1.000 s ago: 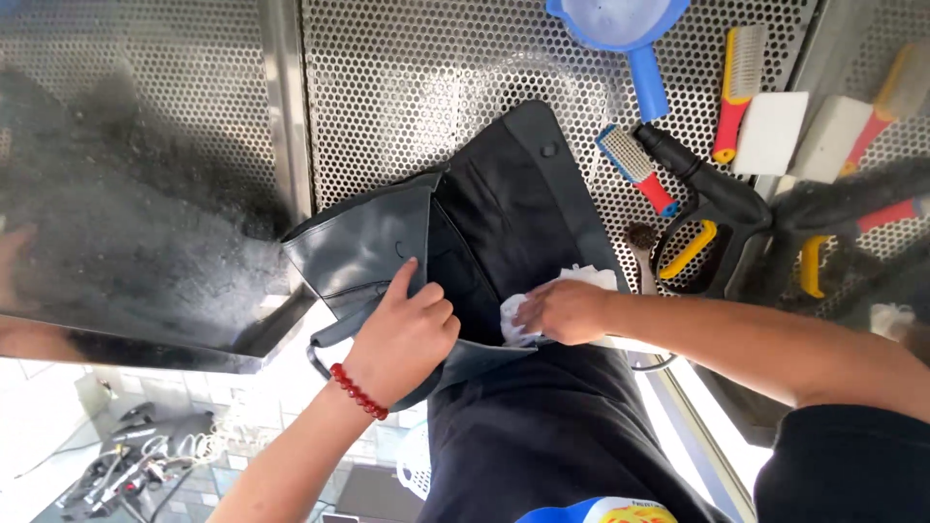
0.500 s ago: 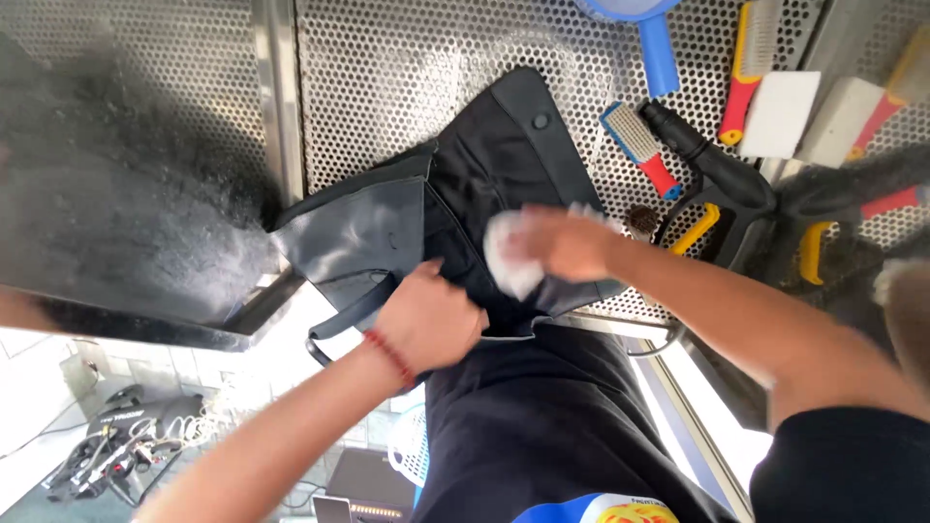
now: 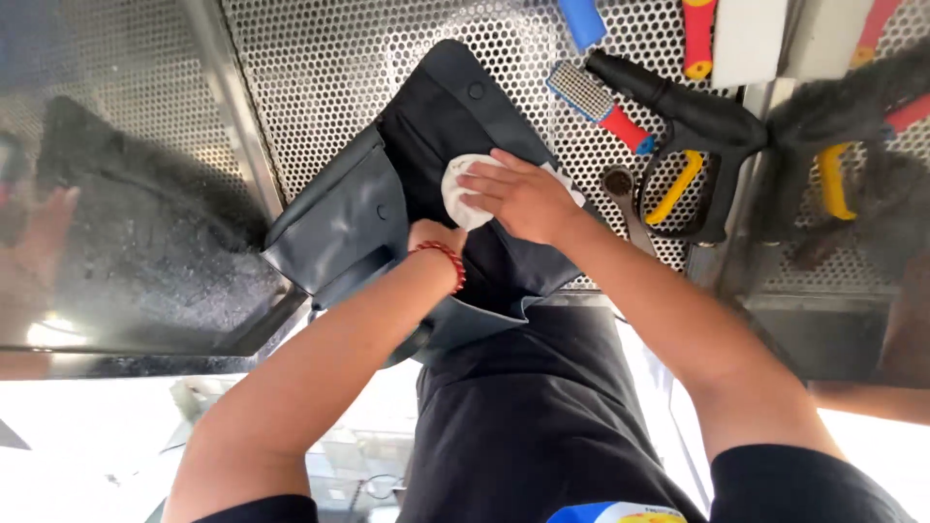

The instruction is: Clean the interior and exterior of a black tote bag using a brush, soap, and cloth.

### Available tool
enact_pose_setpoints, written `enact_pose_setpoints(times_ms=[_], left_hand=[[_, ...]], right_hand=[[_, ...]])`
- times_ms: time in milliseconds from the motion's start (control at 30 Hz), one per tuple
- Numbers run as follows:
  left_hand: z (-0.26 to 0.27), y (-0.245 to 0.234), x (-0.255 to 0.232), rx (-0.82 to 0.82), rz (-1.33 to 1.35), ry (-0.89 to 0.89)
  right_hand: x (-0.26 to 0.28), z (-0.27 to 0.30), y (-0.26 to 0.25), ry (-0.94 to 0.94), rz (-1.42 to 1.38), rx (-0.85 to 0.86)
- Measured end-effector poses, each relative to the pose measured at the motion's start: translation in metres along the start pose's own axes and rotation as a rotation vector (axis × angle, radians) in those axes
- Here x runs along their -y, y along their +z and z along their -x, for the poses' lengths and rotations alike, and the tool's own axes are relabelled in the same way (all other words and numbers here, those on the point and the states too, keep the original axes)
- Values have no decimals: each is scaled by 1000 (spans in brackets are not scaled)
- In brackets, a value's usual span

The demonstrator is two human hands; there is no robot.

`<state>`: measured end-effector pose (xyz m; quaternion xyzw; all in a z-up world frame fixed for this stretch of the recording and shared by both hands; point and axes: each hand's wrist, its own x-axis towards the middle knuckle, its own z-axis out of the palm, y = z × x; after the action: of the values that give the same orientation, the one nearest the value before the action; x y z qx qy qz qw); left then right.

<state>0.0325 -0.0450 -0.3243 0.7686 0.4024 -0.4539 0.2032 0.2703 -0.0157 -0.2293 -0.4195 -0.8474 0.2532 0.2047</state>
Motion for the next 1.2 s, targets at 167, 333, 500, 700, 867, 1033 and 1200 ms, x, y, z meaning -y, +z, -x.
enact_pose_setpoints(times_ms=[167,333,500,700,867,1033,1200], left_hand=[[79,-73,6,194,-334,30],[156,-118,7,-195,-606,293],[171,-137,17,155,-372,229],[166,-127,8,134,-327,241],[157,-134,9,77,-293,214],[156,-163,16,55,-204,153],[164,-171,15,124,-185,145]], right_hand=[[0,6,14,12,70,31],[11,4,21,-25,141,43],[61,11,43,-177,-241,349],[-17,-3,27,-224,-147,258],[46,0,24,-131,-251,360],[83,35,25,-56,-314,468],[77,129,36,280,-215,329]])
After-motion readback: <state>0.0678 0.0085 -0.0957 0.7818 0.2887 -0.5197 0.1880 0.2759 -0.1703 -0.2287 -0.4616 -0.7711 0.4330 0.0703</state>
